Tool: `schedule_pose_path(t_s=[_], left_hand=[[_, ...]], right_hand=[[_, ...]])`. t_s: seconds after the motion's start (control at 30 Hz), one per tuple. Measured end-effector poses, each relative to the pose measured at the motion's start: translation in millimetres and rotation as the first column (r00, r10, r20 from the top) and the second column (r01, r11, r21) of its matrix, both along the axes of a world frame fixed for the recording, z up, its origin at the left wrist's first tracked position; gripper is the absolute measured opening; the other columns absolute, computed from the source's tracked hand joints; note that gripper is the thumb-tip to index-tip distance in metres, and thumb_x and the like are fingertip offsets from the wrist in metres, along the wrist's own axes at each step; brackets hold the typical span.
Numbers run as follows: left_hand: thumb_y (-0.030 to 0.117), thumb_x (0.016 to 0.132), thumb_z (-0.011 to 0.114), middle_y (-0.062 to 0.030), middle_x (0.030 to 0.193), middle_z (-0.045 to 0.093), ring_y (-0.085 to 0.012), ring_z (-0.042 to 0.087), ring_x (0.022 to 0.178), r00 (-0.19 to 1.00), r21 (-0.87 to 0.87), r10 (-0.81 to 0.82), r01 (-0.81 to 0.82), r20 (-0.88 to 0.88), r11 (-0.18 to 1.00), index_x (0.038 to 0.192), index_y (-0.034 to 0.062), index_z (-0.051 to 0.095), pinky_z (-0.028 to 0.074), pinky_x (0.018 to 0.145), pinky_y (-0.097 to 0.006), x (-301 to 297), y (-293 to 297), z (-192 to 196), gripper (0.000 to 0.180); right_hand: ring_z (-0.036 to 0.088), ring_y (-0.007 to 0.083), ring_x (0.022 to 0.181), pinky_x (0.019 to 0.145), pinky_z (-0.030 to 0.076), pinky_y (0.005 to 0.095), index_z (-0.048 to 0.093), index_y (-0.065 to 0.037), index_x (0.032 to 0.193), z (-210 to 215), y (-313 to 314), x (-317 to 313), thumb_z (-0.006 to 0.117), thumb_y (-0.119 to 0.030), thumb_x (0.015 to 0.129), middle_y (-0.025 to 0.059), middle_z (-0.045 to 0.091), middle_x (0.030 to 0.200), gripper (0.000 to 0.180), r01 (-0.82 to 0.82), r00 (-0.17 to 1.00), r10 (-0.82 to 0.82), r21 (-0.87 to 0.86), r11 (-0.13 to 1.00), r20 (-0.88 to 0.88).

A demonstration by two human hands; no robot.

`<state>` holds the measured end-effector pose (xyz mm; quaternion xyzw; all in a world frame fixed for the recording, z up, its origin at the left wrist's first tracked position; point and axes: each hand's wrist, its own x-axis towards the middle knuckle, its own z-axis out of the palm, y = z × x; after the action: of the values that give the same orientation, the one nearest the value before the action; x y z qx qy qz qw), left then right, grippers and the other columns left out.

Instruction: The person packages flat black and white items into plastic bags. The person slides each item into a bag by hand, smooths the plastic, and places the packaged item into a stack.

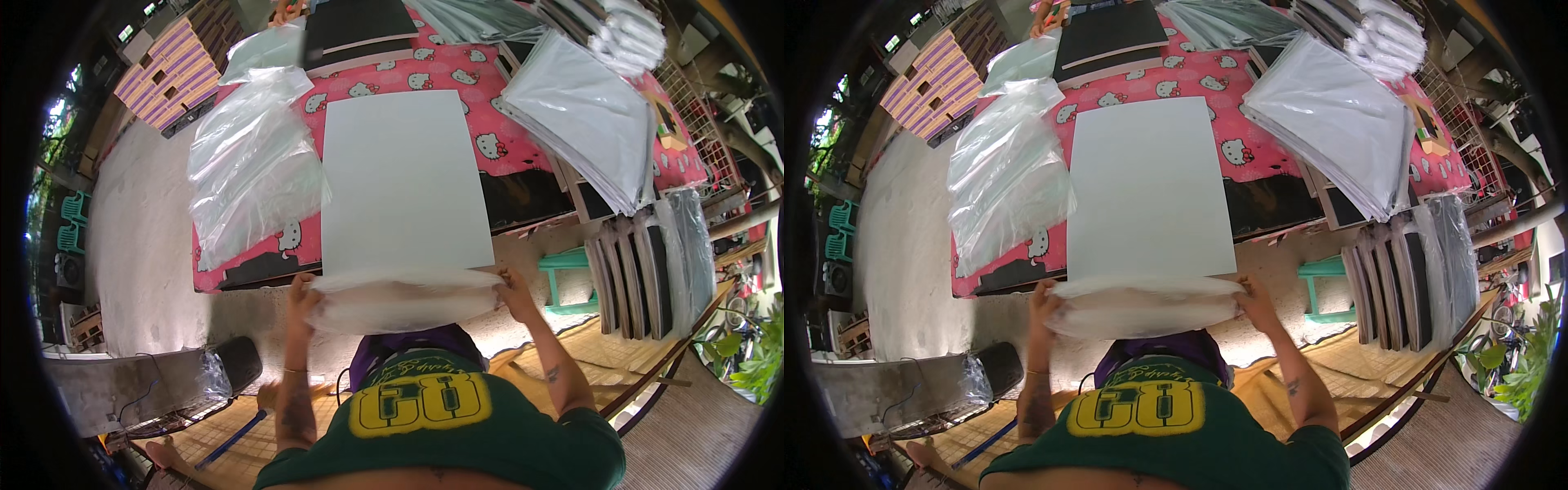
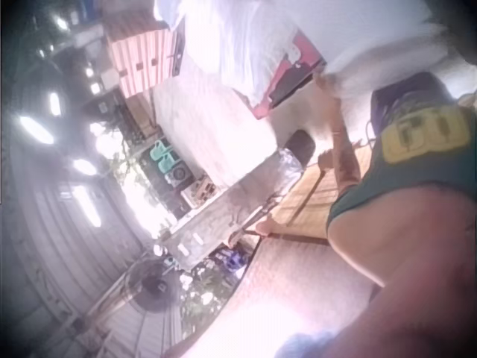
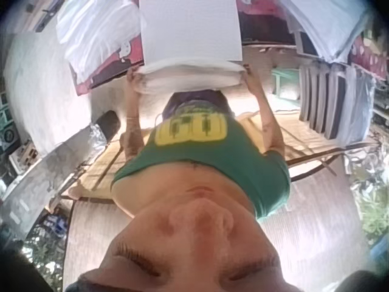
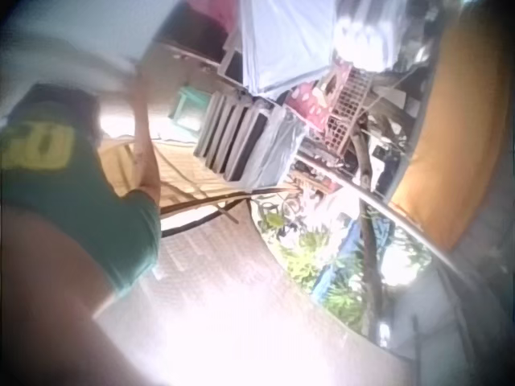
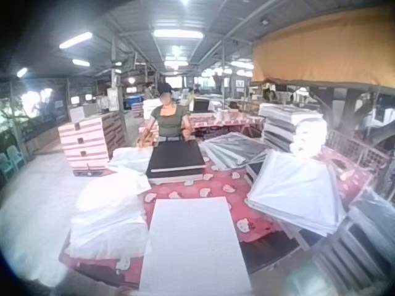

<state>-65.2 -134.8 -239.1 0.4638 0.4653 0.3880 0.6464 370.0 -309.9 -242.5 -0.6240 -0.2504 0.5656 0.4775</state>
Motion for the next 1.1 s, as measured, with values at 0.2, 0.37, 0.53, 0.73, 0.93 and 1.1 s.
schedule_pose_path(t_s=[0.2,0.37,0.53,0.73,0.93,1.1], left_hand=[[-0.001,0.078,0.049,-0.0213,0.068,0.059,-0.0320,0.057,0.056,0.643,0.404,0.280,0.051,-0.713,0.913,0.123,-0.0013,0.047,0.044,0.054,-0.039,56,-20,-30,0.045],[-0.001,0.076,0.053,-0.0208,0.070,0.060,-0.0333,0.060,0.059,0.484,0.265,0.081,0.326,-0.872,0.907,0.115,-0.0008,0.049,0.046,0.058,-0.040,60,-27,24,0.040],[-0.005,0.071,0.055,-0.0219,0.084,0.062,-0.0311,0.063,0.071,0.875,0.162,0.003,0.086,-0.484,0.983,0.104,-0.0004,0.050,0.048,0.062,-0.038,59,-27,-9,0.033],[-0.012,0.067,0.050,-0.0165,0.091,0.062,-0.0231,0.062,0.078,0.942,0.074,-0.090,0.120,-0.322,0.990,0.112,0.0020,0.047,0.050,0.065,-0.033,68,-8,-36,0.047],[-0.003,0.070,0.062,-0.0082,0.103,0.064,-0.0150,0.059,0.091,0.956,-0.031,-0.108,0.121,0.273,0.992,0.117,0.0029,0.057,0.048,0.079,-0.027,9,26,94,0.048],[0.031,0.083,0.064,-0.0092,0.110,0.058,-0.0209,0.056,0.100,0.728,-0.097,0.158,-0.126,0.667,0.987,0.113,0.0041,0.057,0.045,0.090,-0.036,32,86,236,0.040]], right_hand=[[0.061,0.0242,0.065,0.053,0.051,0.0325,0.043,-0.003,0.133,-40,30,-37,0.048,0.004,0.077,0.0166,0.061,0.093,0.057,0.203,0.769,-0.243,0.135,0.970,0.591],[0.061,0.0284,0.072,0.061,0.049,0.0373,0.044,-0.005,0.134,-34,22,-49,0.047,0.009,0.068,0.0167,0.061,0.097,0.068,-0.048,0.575,-0.152,0.218,0.975,0.804],[0.060,0.0189,0.068,0.046,0.049,0.0257,0.052,-0.001,0.119,-14,52,-10,0.041,0.014,0.070,0.0136,0.060,0.094,0.052,0.456,0.559,-0.562,0.340,0.822,0.609],[0.058,0.0198,0.078,0.068,0.050,0.0298,0.053,-0.004,0.115,-43,45,37,0.049,0.008,0.068,0.0117,0.060,0.100,0.049,0.419,0.665,-0.439,0.185,0.889,0.603],[0.057,0.0158,0.081,0.066,0.046,0.0253,0.052,-0.005,0.121,118,26,26,0.057,-0.013,0.065,0.0092,0.059,0.103,0.057,-0.063,0.997,0.049,0.296,0.953,0.054],[0.058,0.0136,0.085,0.081,0.047,0.0301,0.039,-0.005,0.137,229,83,-4,0.059,-0.028,0.086,0.0103,0.059,0.114,0.059,0.245,0.768,-0.550,0.642,0.726,0.329]])
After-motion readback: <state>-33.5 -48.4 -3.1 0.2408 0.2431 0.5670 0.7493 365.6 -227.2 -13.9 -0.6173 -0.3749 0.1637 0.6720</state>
